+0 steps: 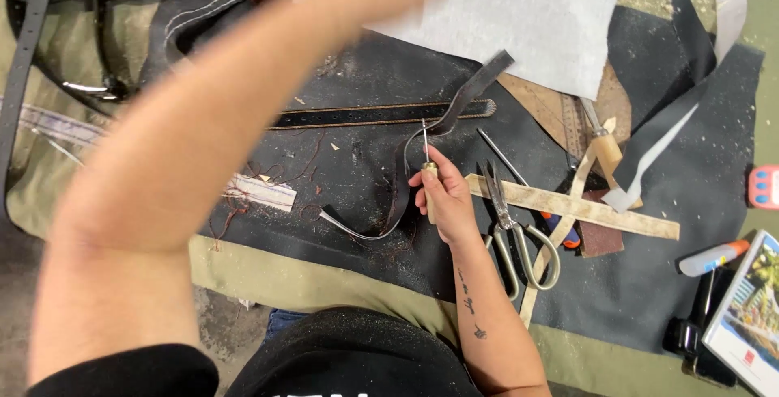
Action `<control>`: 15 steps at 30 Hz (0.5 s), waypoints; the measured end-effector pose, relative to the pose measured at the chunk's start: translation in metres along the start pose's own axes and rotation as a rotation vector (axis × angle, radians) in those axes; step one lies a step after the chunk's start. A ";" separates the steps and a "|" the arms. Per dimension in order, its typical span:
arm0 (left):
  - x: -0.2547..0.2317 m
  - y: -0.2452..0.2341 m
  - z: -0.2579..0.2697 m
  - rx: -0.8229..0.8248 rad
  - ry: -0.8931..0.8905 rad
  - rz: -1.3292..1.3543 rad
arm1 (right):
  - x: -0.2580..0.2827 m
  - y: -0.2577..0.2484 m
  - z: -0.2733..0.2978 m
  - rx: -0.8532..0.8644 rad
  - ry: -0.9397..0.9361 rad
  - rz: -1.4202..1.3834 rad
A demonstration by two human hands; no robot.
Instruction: Hand-stitching a leather belt using an awl and thread, and trimming excess material with scissors.
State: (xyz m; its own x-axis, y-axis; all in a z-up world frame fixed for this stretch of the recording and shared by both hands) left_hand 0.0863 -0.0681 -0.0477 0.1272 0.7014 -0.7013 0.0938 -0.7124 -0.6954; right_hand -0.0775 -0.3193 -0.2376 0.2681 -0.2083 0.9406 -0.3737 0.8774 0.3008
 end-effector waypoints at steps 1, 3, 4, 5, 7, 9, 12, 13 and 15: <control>-0.005 0.019 0.024 0.008 0.009 0.003 | -0.002 -0.002 -0.001 -0.012 -0.004 -0.001; -0.008 0.063 0.075 0.298 -0.185 0.259 | -0.004 -0.003 -0.002 0.003 -0.036 0.010; -0.006 0.070 0.082 0.308 -0.180 0.262 | -0.005 -0.005 -0.001 -0.007 -0.037 0.010; -0.002 0.076 0.089 0.314 -0.250 0.310 | -0.006 -0.006 -0.002 -0.003 -0.043 0.029; 0.002 0.082 0.099 0.325 -0.317 0.359 | -0.008 -0.006 -0.004 -0.004 -0.050 0.049; 0.000 0.082 0.106 0.357 -0.342 0.386 | -0.009 -0.007 -0.004 -0.007 -0.067 0.069; -0.008 0.079 0.114 0.466 -0.289 0.327 | -0.011 -0.008 -0.004 0.006 -0.060 0.050; -0.009 0.077 0.116 0.466 -0.289 0.327 | -0.010 -0.008 -0.003 0.006 -0.060 0.050; -0.012 0.074 0.120 0.533 -0.264 0.308 | -0.008 -0.007 -0.003 0.011 -0.049 0.041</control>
State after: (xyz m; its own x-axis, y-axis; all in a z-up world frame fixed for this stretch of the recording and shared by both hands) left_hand -0.0264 -0.1266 -0.1096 -0.1820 0.4977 -0.8480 -0.4171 -0.8201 -0.3918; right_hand -0.0746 -0.3227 -0.2482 0.2089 -0.1936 0.9586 -0.3931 0.8809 0.2635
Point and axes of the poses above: each hand's wrist, its own z-axis away from the middle knuckle, its own y-axis out of the palm, x = y × z, the point moved 3 cm from there along -z, towards the middle knuckle, and after that the axes turned 1 degree about y, right-handed, at the moved point
